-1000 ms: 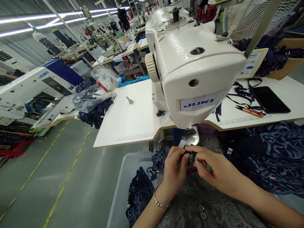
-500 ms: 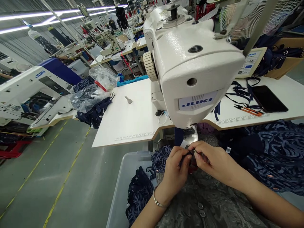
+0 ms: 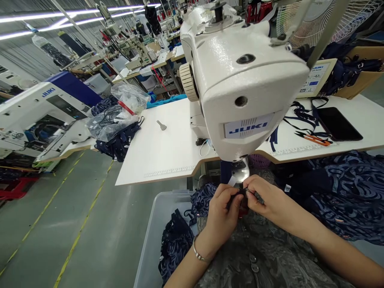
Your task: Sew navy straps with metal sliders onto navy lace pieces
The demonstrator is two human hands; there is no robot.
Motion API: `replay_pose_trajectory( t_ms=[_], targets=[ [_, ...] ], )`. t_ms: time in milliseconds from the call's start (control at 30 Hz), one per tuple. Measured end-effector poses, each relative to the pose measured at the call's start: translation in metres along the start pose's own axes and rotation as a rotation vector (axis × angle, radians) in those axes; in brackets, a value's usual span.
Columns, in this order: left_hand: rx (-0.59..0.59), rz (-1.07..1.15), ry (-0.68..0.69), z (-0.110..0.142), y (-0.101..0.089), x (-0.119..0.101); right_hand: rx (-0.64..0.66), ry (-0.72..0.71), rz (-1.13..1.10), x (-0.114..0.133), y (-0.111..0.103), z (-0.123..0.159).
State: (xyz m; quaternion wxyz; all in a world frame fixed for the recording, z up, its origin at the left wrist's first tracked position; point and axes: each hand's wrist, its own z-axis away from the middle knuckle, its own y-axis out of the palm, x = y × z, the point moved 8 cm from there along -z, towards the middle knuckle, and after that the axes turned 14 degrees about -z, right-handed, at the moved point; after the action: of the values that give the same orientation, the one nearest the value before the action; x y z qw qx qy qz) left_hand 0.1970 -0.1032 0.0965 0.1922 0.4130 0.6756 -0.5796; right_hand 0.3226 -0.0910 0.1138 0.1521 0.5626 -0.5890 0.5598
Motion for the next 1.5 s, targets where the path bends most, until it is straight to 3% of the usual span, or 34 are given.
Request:
replay_pose_trajectory(
  t_ms=[167,467,933,1333,1500],
  targets=[
    [0.021,0.129,-0.117,-0.002,-0.004,0.004,-0.103,-0.074,0.035,0.005,-0.001,0.000],
    [0.027,0.231,-0.221,0.002,-0.001,0.015,-0.131,0.059,-0.107,-0.006,0.002,0.007],
    [-0.016,0.129,-0.089,0.001,-0.004,0.006,-0.131,0.037,-0.067,0.002,0.000,0.011],
    [-0.085,0.031,-0.033,0.001,-0.008,0.000,-0.212,-0.079,0.056,0.011,0.001,0.017],
    [-0.134,-0.059,0.085,0.001,-0.011,-0.009,-0.235,-0.077,0.046,0.014,0.003,0.019]
  ],
)
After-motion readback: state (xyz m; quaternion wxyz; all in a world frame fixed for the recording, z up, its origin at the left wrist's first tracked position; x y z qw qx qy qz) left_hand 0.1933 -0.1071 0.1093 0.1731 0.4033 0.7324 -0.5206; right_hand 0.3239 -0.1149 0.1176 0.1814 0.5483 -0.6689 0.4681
